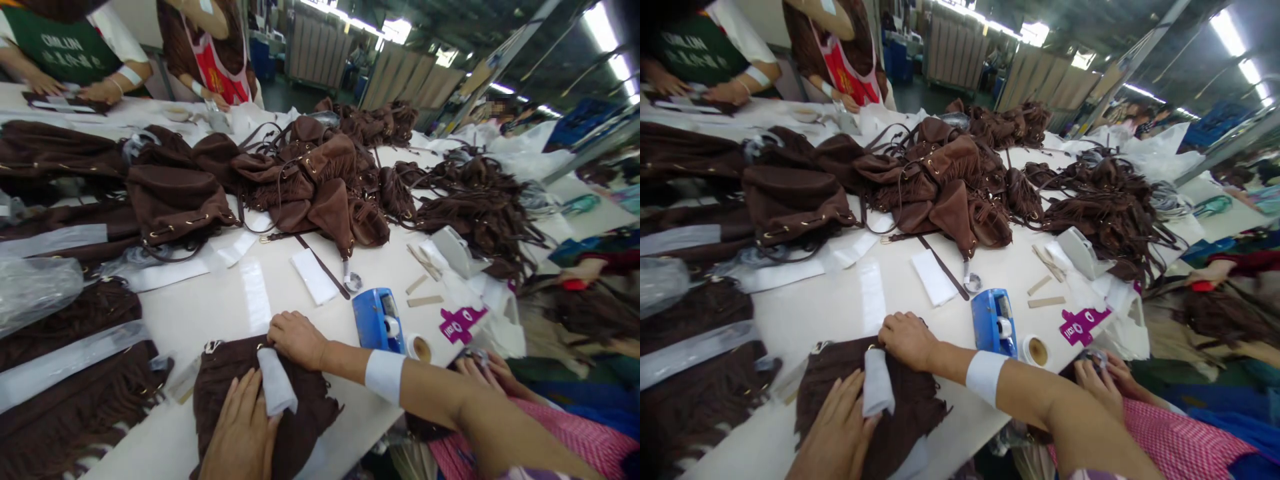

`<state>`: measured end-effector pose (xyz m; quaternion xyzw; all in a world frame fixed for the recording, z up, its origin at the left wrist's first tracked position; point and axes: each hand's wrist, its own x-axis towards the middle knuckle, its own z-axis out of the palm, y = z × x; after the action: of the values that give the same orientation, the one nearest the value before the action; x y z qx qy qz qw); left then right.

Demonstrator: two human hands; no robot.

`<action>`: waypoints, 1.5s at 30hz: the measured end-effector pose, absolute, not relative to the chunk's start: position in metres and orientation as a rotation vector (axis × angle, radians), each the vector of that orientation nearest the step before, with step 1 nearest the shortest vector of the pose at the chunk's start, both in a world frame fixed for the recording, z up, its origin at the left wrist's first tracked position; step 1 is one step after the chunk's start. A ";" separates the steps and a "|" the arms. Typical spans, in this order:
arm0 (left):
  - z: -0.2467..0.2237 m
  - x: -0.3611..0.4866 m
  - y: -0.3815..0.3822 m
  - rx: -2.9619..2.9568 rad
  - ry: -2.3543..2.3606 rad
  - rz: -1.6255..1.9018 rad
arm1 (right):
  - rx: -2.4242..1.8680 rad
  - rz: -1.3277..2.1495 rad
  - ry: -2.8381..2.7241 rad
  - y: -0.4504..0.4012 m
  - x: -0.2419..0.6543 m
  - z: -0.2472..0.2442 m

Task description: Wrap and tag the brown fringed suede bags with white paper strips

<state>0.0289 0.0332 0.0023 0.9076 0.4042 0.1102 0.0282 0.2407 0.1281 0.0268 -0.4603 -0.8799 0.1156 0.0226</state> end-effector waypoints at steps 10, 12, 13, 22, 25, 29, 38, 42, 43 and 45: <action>0.000 0.041 0.017 2.759 1.230 0.230 | -1.507 0.169 -2.505 0.093 0.251 0.058; -0.003 0.040 0.014 2.778 1.229 0.257 | -1.613 0.124 -2.357 0.054 0.252 0.071; -0.004 0.040 0.013 2.783 1.231 0.272 | -1.666 0.116 -2.276 0.030 0.252 0.075; -0.007 0.041 0.013 2.814 1.228 0.280 | -1.718 0.257 -1.973 -0.086 0.238 0.033; -0.010 0.040 0.013 2.872 1.179 0.300 | -1.673 0.063 -2.132 -0.079 0.239 0.016; -0.014 0.040 0.014 2.868 1.183 0.304 | -1.619 -0.138 -2.183 -0.073 0.242 0.005; -0.008 0.042 0.013 2.755 1.228 0.274 | -1.840 -0.227 -1.897 -0.067 0.232 -0.017; -0.009 0.040 0.012 2.713 1.247 0.266 | -1.842 -0.252 -1.939 -0.074 0.233 -0.019; -0.010 0.040 0.012 2.711 1.247 0.278 | -1.839 -0.263 -1.954 -0.077 0.234 -0.019; -0.010 0.039 0.012 2.718 1.237 0.293 | -1.842 -0.286 -1.963 -0.081 0.235 -0.018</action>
<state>0.0393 0.0123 -0.0096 0.9035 0.4113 0.0975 0.0704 0.2355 -0.0814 -0.0176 -0.6645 -0.7080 -0.1033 0.2157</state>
